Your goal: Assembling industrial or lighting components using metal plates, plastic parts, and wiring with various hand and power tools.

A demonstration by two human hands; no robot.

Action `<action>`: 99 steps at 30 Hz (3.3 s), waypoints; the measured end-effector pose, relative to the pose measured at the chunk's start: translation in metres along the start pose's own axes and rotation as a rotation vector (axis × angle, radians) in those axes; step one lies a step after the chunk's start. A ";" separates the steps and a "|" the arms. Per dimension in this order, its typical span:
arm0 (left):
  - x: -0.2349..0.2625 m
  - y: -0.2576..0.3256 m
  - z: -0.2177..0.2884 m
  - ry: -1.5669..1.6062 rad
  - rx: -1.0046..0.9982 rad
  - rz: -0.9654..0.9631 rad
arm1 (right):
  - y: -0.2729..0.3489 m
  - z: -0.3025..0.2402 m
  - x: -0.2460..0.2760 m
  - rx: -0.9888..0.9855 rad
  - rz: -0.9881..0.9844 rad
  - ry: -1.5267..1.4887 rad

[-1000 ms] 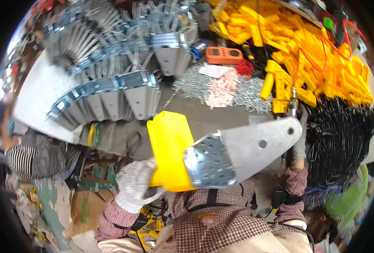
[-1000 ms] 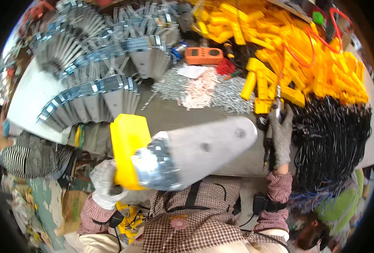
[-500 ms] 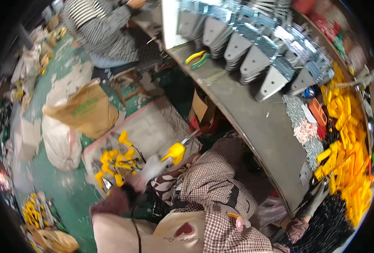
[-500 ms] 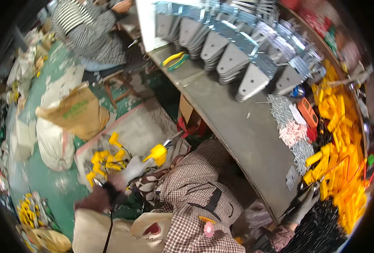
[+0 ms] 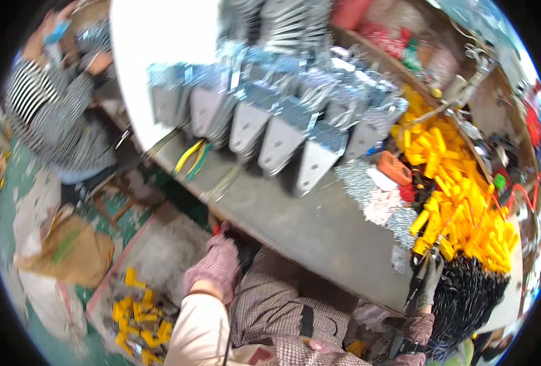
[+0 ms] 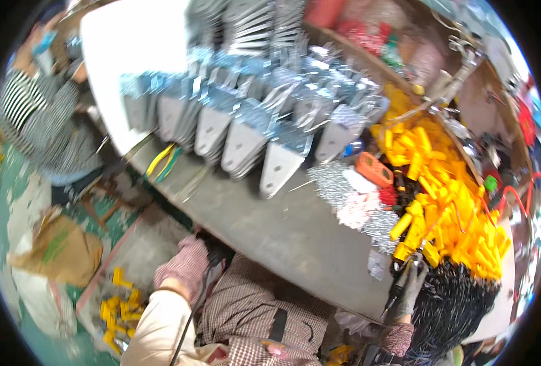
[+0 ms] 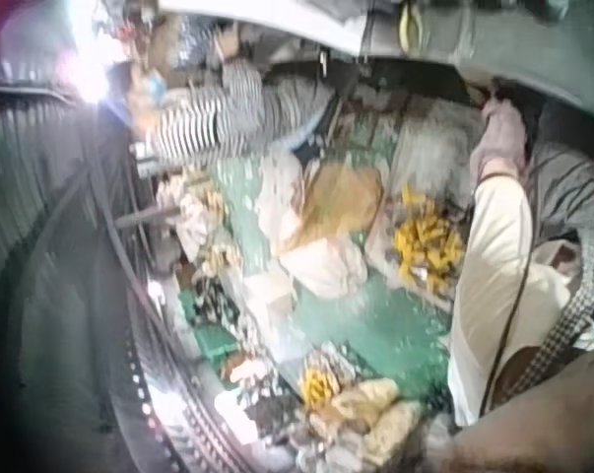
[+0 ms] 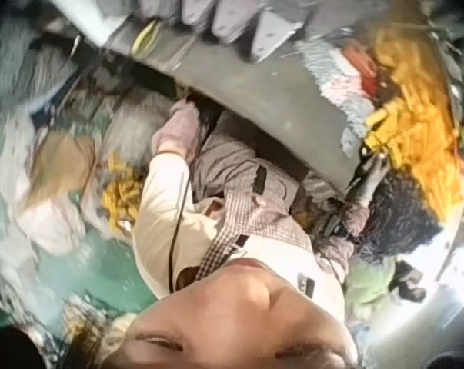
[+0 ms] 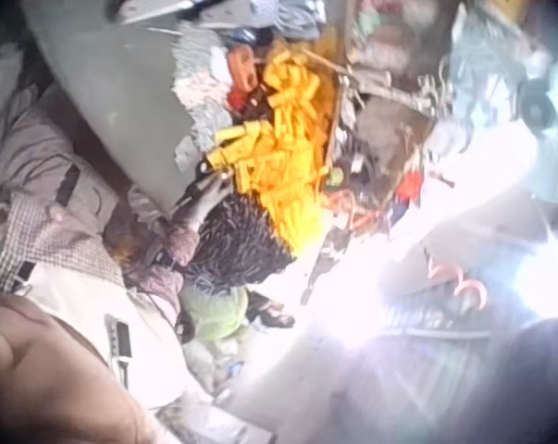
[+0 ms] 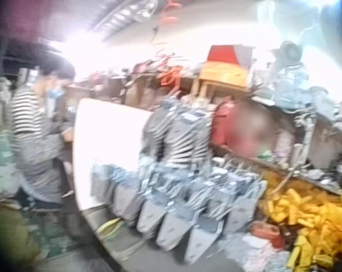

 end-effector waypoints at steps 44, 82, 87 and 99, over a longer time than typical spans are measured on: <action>0.121 0.238 0.297 -0.066 -1.053 0.017 | -0.204 -0.034 -0.109 0.632 -0.182 1.343; 0.189 0.225 0.284 0.205 -1.246 0.034 | -0.005 -0.080 -0.117 -0.009 -0.655 0.676; 0.194 0.241 0.290 0.223 -1.296 0.064 | 0.046 -0.137 -0.155 -0.138 -0.915 -0.386; 0.185 0.225 0.226 0.810 -0.798 -0.533 | 0.061 -0.120 -0.186 0.274 -0.913 0.163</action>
Point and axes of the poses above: each hand's wrist, its own y-axis away from the middle knuckle, its own x-axis out of the back of the hand, z = x × y, the point moved 5 cm from there along -y, towards the middle knuckle, and after that the axes turned 7 degrees about -z, right-handed, at the moved point
